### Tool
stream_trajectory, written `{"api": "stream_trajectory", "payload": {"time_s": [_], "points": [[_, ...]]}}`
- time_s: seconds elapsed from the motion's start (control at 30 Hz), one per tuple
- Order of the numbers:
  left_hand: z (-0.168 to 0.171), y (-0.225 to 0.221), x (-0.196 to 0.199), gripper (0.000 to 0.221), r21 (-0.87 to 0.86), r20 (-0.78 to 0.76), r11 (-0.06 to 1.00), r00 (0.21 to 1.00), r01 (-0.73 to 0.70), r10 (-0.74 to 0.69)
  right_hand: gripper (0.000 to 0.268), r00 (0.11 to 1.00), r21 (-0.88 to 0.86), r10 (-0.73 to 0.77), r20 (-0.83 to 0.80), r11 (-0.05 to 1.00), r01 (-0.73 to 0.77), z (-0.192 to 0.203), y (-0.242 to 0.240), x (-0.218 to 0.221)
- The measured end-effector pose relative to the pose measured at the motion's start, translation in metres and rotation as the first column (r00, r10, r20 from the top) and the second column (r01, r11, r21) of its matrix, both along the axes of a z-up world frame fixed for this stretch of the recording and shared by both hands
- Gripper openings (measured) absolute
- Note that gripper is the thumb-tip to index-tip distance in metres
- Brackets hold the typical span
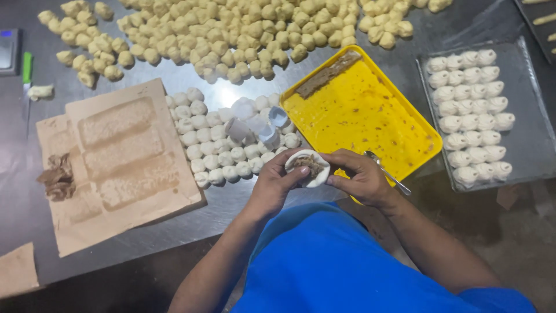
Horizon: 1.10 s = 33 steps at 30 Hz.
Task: The person prepares dumplings by flattening dough balls, scooping filling onto the dough with a spoon, folding and pinching the dough closed by hand, and placing the finished dumplings onto a metal tray.
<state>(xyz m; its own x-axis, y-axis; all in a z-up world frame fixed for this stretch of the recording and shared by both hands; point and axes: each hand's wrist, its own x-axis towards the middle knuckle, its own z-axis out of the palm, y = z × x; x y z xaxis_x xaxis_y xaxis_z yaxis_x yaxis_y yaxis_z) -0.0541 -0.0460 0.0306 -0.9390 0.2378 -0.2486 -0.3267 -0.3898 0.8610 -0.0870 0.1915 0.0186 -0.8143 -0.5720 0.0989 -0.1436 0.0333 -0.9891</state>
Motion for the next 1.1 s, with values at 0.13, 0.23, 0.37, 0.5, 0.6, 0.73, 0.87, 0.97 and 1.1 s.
{"api": "stream_trajectory", "payload": {"time_s": [0.13,0.23,0.37,0.5,0.6,0.73,0.87,0.97,1.1], "points": [[0.015,-0.005,0.009,0.038,-0.295,-0.185,0.950,0.982,-0.102,0.048,0.036,0.961,0.097,-0.082,-0.263,0.989,0.111,-0.001,-0.015,-0.001],[0.026,-0.006,0.015,0.036,-0.497,-0.293,0.835,0.952,-0.234,0.092,0.029,0.899,0.126,-0.096,-0.428,0.978,0.164,0.006,-0.023,-0.003],[0.040,-0.008,0.022,0.037,-0.616,-0.508,0.688,0.861,-0.385,0.027,0.030,0.842,0.149,-0.045,-0.537,0.978,0.147,0.025,-0.033,-0.007],[0.049,-0.015,0.027,0.038,-0.614,-0.638,0.640,0.768,-0.462,-0.057,0.059,0.878,0.201,0.055,-0.475,0.978,0.047,0.051,-0.044,-0.015],[0.051,-0.018,0.026,0.040,-0.664,-0.630,0.583,0.770,-0.468,-0.099,0.047,0.773,0.275,0.138,-0.619,0.960,0.049,0.057,-0.048,-0.017],[0.048,-0.021,0.024,0.065,-0.744,-0.580,0.462,0.810,-0.483,-0.085,0.035,0.729,0.308,0.124,-0.674,0.943,0.124,0.045,-0.056,-0.020],[0.047,-0.021,0.024,0.077,-0.779,-0.549,0.431,0.828,-0.456,-0.116,0.032,0.616,0.335,0.168,-0.769,0.928,0.165,0.048,-0.059,-0.021],[0.049,-0.018,0.020,0.076,-0.775,-0.585,0.400,0.795,-0.489,-0.161,0.044,0.586,0.355,0.196,-0.786,0.920,0.169,0.067,-0.062,-0.021],[0.049,-0.020,0.013,0.077,-0.749,-0.605,0.454,0.777,-0.482,-0.175,0.036,0.586,0.388,0.215,-0.782,0.903,0.186,0.079,-0.063,-0.025]]}}
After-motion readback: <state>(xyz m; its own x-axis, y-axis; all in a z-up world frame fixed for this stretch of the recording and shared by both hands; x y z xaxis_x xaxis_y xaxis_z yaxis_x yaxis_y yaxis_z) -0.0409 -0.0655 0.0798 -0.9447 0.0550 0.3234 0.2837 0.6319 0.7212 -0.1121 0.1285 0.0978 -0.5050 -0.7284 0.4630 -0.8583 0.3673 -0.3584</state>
